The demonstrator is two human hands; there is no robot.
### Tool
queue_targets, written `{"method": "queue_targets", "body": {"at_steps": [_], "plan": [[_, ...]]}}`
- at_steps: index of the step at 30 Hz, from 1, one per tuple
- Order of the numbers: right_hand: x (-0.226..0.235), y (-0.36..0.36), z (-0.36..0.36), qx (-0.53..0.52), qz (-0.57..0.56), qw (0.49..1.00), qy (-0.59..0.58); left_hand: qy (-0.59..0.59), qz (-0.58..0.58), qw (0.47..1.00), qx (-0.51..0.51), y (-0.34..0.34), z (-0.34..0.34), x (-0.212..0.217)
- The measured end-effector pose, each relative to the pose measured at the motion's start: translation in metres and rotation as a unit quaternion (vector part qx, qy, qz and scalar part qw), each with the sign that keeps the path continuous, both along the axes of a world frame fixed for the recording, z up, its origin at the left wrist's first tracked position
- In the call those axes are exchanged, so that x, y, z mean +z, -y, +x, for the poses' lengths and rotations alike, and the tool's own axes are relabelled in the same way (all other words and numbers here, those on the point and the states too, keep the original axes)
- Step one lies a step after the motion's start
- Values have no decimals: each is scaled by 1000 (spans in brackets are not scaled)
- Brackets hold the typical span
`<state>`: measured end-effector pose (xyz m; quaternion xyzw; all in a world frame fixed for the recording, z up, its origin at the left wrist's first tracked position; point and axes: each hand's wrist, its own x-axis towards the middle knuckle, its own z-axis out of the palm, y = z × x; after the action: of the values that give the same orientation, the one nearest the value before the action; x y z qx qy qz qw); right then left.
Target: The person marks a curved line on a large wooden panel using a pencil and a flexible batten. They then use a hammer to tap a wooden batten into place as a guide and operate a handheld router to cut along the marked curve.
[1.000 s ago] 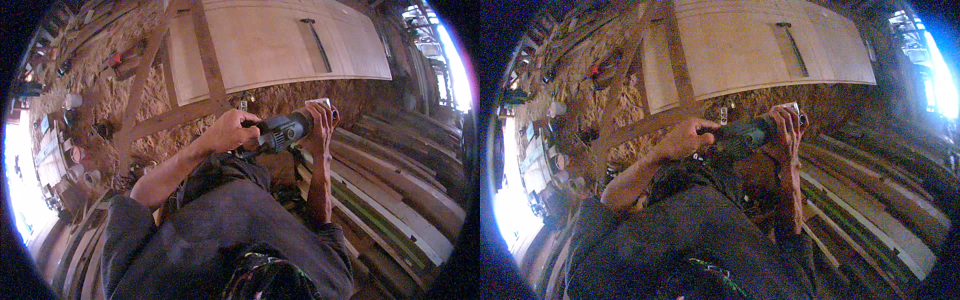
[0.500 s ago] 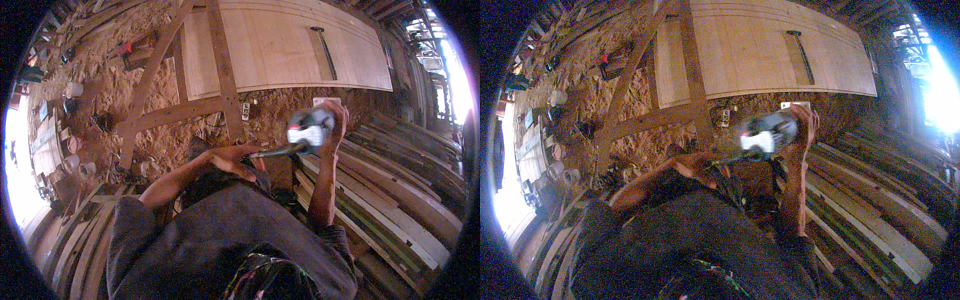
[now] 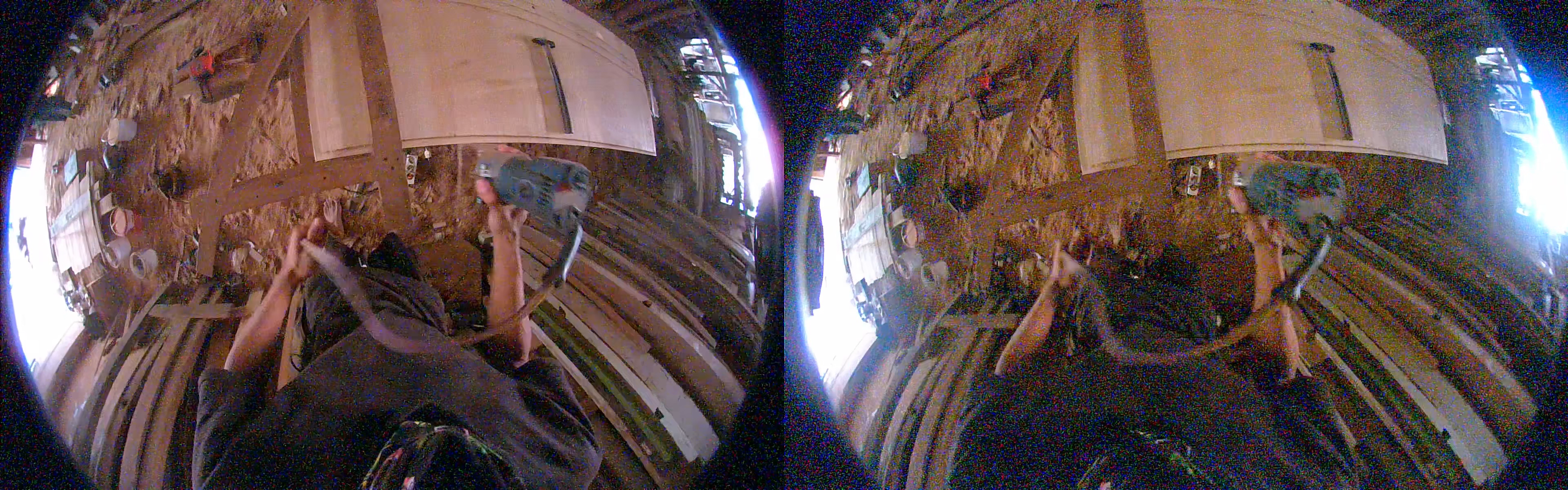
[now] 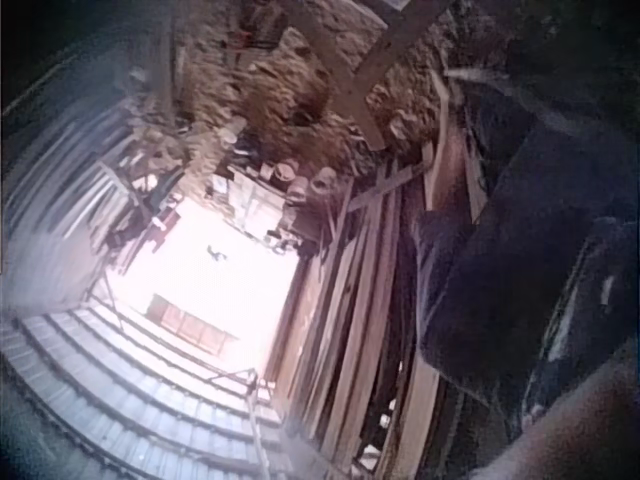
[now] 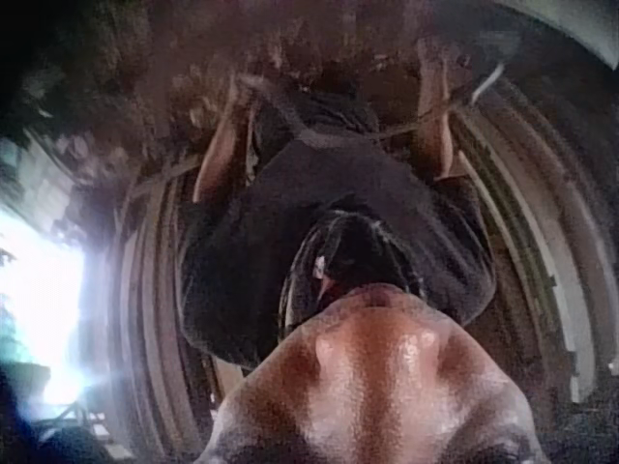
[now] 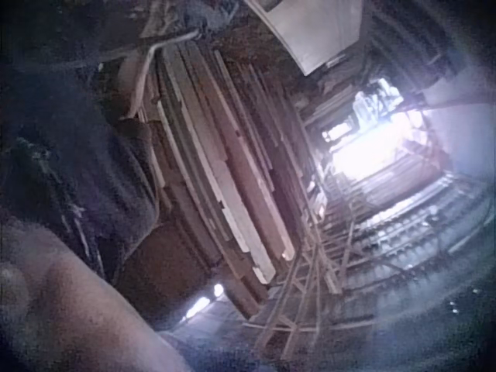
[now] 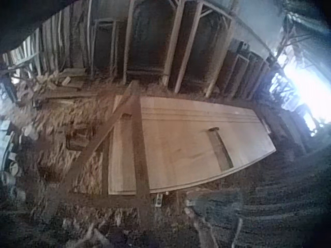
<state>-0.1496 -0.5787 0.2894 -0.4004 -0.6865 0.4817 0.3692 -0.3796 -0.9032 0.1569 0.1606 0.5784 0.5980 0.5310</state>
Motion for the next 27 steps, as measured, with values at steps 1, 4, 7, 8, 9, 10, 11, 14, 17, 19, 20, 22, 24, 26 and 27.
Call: {"method": "queue_targets", "body": {"at_steps": [1,4,7,8,9,10,11,14,17,19,20,22,24,26,27], "plan": [[-23,7,-13,19,-37,999,-8,-50,-37,998,12,5,-15,14],[-31,-3,-14,32,-20,999,39,-116,-59,991,14,-82,-49,60],[-69,-7,-33,52,-36,998,26,-159,65,980,-100,-181,-103,113],[-76,-6,-46,68,-43,997,23,-227,93,966,-80,-201,-115,108],[-82,-7,-56,73,-41,996,20,-295,121,946,-58,-225,-125,99],[-87,-12,-63,75,-32,996,23,-376,150,912,-65,-252,-143,70],[-94,-15,-71,82,-28,996,22,-426,131,893,-66,-274,-163,34],[-111,-15,-74,73,-15,997,35,-627,77,774,-35,-306,-181,-30],[-123,-11,-72,59,-9,997,40,-648,60,758,-31,-317,-176,-51],[-125,-7,-69,55,-11,998,43,-642,46,765,-39,-314,-171,-50],[-125,-5,-70,55,-12,998,41,-646,39,761,-38,-315,-171,-46],[-122,0,-72,55,-20,998,34,-653,21,756,-43,-309,-170,-38],[-120,0,-74,50,-24,998,22,-657,12,753,-45,-308,-165,-32],[-118,2,-78,47,-34,998,-22,-660,-9,749,-52,-304,-162,-25],[-113,2,-78,54,-39,998,-15,-663,-17,746,-52,-301,-161,-22]]}}
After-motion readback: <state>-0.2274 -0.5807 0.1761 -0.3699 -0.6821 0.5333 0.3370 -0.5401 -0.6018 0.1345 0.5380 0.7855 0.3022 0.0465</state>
